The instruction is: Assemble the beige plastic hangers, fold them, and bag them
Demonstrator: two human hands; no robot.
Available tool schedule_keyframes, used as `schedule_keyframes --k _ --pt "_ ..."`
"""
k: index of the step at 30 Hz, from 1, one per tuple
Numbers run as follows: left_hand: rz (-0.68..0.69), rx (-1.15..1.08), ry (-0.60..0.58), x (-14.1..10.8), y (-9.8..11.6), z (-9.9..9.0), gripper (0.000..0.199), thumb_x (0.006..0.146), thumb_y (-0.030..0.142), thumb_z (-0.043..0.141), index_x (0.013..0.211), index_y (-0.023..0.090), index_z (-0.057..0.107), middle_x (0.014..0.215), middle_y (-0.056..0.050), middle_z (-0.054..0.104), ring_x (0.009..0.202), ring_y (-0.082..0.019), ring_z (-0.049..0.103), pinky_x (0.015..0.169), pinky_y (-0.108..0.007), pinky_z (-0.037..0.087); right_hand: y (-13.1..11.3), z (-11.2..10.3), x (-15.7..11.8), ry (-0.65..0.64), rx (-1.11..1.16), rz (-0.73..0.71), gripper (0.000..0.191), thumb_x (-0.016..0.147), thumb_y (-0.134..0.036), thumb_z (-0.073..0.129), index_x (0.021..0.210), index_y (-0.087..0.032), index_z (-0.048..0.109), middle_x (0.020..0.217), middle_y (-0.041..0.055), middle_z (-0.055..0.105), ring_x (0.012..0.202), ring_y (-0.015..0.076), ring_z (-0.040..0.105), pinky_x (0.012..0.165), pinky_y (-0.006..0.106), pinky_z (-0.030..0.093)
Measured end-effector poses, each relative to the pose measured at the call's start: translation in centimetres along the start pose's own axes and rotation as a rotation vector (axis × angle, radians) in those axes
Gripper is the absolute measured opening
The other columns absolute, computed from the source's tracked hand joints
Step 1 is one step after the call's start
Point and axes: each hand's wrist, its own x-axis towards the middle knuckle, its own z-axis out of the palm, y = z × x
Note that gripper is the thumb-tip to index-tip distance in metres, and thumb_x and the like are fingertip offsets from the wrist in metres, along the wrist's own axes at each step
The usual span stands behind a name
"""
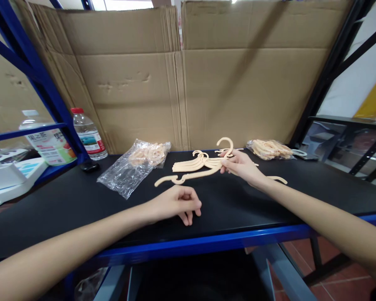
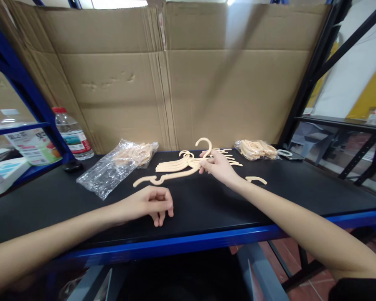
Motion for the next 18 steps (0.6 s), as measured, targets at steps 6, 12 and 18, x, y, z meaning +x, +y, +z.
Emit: schedule_keyframes --k 6,12,18 --pt "0.64 0.898 0.248 -0.7 -0.7 0.7 0.021 0.087 0.02 0.049 0.104 0.018 0.061 0.111 -0.011 0.062 0.108 -0.026 0.054 0.093 -0.041 0.043 2.3 0.7 -0.3 -0.14 -0.508 -0.053 0.05 0.072 -0.032 0.067 0.116 -0.013 0.055 0.093 0.0072 0.065 0.063 0.0133 0.055 0.06 0.03 0.045" --pt "0.576 1.049 0.228 -0.4 -1.3 0.3 0.041 0.09 0.028 0.047 0.131 0.02 0.048 0.135 -0.011 0.05 0.126 -0.028 0.041 0.106 -0.046 0.033 2.2 -0.3 0.3 -0.157 -0.664 -0.188 0.03 0.082 -0.022 0.056 0.11 -0.015 0.062 0.096 0.0093 0.066 0.08 0.0197 0.061 0.074 0.036 0.05" --pt "0.466 1.055 0.19 -0.3 -1.1 0.2 0.045 0.093 0.034 0.044 0.135 0.02 0.045 0.137 -0.012 0.048 0.128 -0.028 0.041 0.108 -0.045 0.032 3.7 -1.4 2.7 -0.26 -0.893 -0.383 0.035 0.087 -0.02 0.047 0.12 -0.011 0.058 0.123 0.0167 0.058 0.119 0.0285 0.05 0.102 0.047 0.037"
